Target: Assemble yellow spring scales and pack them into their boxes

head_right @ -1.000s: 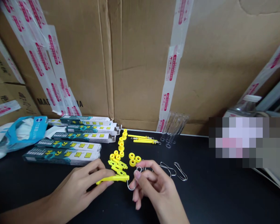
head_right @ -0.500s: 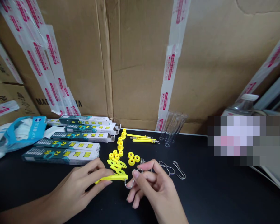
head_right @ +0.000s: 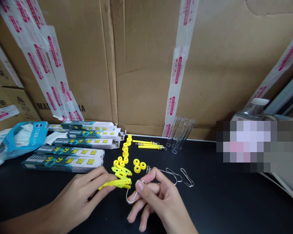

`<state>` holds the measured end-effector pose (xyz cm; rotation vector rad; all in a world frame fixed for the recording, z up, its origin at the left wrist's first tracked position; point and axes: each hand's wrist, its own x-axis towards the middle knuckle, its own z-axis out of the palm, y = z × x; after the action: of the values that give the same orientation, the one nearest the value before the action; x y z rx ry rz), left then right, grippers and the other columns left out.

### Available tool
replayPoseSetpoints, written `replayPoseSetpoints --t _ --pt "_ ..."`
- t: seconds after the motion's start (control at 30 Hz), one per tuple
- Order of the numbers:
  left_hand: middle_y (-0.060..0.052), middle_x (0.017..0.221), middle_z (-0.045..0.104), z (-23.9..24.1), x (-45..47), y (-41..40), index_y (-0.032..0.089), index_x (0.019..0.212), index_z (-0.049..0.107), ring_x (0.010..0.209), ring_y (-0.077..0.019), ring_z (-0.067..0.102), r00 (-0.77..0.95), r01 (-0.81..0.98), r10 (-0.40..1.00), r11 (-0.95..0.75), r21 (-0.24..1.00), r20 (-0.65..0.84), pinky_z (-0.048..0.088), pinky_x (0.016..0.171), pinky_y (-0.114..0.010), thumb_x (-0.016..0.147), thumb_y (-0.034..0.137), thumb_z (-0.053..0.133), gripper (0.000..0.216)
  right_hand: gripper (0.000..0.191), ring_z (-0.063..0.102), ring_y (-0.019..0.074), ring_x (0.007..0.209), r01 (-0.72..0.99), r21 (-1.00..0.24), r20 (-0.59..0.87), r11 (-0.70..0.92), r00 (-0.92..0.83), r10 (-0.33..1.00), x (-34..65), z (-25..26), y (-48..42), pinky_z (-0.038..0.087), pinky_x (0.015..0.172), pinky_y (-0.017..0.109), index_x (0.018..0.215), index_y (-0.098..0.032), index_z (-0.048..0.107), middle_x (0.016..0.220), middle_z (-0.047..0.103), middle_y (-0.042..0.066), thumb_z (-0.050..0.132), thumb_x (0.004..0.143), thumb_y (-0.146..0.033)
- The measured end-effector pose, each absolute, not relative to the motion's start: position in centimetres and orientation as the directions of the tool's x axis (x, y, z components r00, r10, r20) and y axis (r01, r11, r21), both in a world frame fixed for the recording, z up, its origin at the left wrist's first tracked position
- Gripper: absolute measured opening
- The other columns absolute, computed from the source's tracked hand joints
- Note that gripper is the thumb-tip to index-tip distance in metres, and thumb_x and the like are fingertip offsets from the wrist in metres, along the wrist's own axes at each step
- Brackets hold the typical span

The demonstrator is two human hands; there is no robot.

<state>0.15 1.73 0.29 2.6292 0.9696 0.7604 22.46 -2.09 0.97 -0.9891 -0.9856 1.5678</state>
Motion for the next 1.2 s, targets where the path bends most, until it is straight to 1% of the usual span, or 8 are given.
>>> replayPoseSetpoints --t 0.07,0.2,0.4,0.5,0.8,0.9,1.07,1.2 --pt "-0.002 0.095 0.065 0.16 0.13 1.73 0.026 0.113 0.063 0.076 -0.0168 0.067 0.644 0.526 0.648 -0.761 0.38 0.406 0.053 0.067 -0.029 0.104 0.024 0.043 0.023 0.041 0.073 0.0147 0.048 -0.319 -0.925 -0.15 -0.206 -0.191 0.97 22.41 0.95 -2.1 0.048 0.035 0.013 0.077 -0.02 0.049 0.067 0.076 0.001 0.08 0.079 -0.047" --pt "-0.002 0.095 0.064 -0.06 0.04 1.63 0.025 0.114 0.064 0.074 -0.0159 0.066 0.642 0.512 0.628 -0.778 0.363 0.44 0.052 0.065 -0.028 0.104 0.025 0.046 0.021 0.043 0.073 0.0151 0.047 -0.312 -0.924 -0.187 -0.222 -0.138 0.973 22.4 0.77 -1.98 0.048 0.033 0.013 0.076 -0.02 0.048 0.07 0.077 0.001 0.081 0.077 -0.047" --pt "-0.002 0.093 0.064 0.12 0.2 1.73 0.025 0.111 0.066 0.073 -0.0143 0.064 0.628 0.497 0.623 -0.782 0.375 0.466 0.05 0.064 -0.026 0.103 0.022 0.046 0.021 0.043 0.073 0.0154 0.046 -0.327 -0.92 -0.177 -0.216 -0.144 0.974 22.52 0.73 -1.95 0.047 0.032 0.013 0.075 -0.02 0.048 0.069 0.076 0.001 0.08 0.078 -0.047" --pt "-0.002 0.093 0.064 0.21 0.18 1.7 0.025 0.111 0.065 0.073 -0.0141 0.065 0.63 0.497 0.626 -0.78 0.381 0.46 0.05 0.064 -0.025 0.103 0.022 0.046 0.021 0.041 0.073 0.0149 0.046 -0.341 -0.916 -0.166 -0.213 -0.161 0.973 22.46 0.75 -2.0 0.048 0.033 0.013 0.075 -0.019 0.048 0.067 0.076 0.0 0.08 0.079 -0.045" --pt "-0.002 0.095 0.064 0.1 -0.12 1.76 0.024 0.114 0.064 0.075 -0.0145 0.065 0.665 0.463 0.606 -0.794 0.395 0.437 0.051 0.066 -0.026 0.103 0.022 0.046 0.021 0.044 0.072 0.0149 0.045 -0.303 -0.93 -0.185 -0.208 -0.102 0.977 22.4 0.66 -1.82 0.048 0.031 0.013 0.076 -0.02 0.048 0.065 0.075 -0.002 0.081 0.076 -0.048" --pt "-0.002 0.095 0.065 0.12 -0.08 1.74 0.024 0.114 0.062 0.076 -0.0153 0.065 0.68 0.459 0.584 -0.811 0.363 0.443 0.051 0.065 -0.027 0.103 0.021 0.046 0.02 0.046 0.072 0.0143 0.045 -0.291 -0.937 -0.176 -0.191 -0.077 0.981 22.36 0.47 -1.96 0.048 0.033 0.014 0.074 -0.021 0.046 0.065 0.075 -0.001 0.082 0.075 -0.05" --pt "-0.001 0.094 0.066 0.16 -0.01 1.46 0.023 0.11 0.06 0.073 -0.017 0.066 0.701 0.477 0.551 -0.834 0.277 0.454 0.048 0.061 -0.029 0.104 0.022 0.043 0.018 0.047 0.074 0.0138 0.05 -0.294 -0.949 -0.112 -0.117 -0.033 0.993 22.37 0.43 -2.25 0.054 0.042 0.015 0.07 -0.022 0.042 0.062 0.077 0.001 0.081 0.077 -0.046" --pt "-0.001 0.09 0.064 0.35 -0.05 1.46 0.023 0.107 0.061 0.069 -0.0154 0.064 0.715 0.45 0.536 -0.844 0.291 0.45 0.045 0.057 -0.027 0.104 0.02 0.041 0.021 0.044 0.073 0.014 0.047 -0.312 -0.937 -0.135 -0.156 -0.087 0.987 22.46 0.65 -2.2 0.051 0.036 0.013 0.075 -0.021 0.045 0.063 0.077 -0.001 0.08 0.078 -0.047"
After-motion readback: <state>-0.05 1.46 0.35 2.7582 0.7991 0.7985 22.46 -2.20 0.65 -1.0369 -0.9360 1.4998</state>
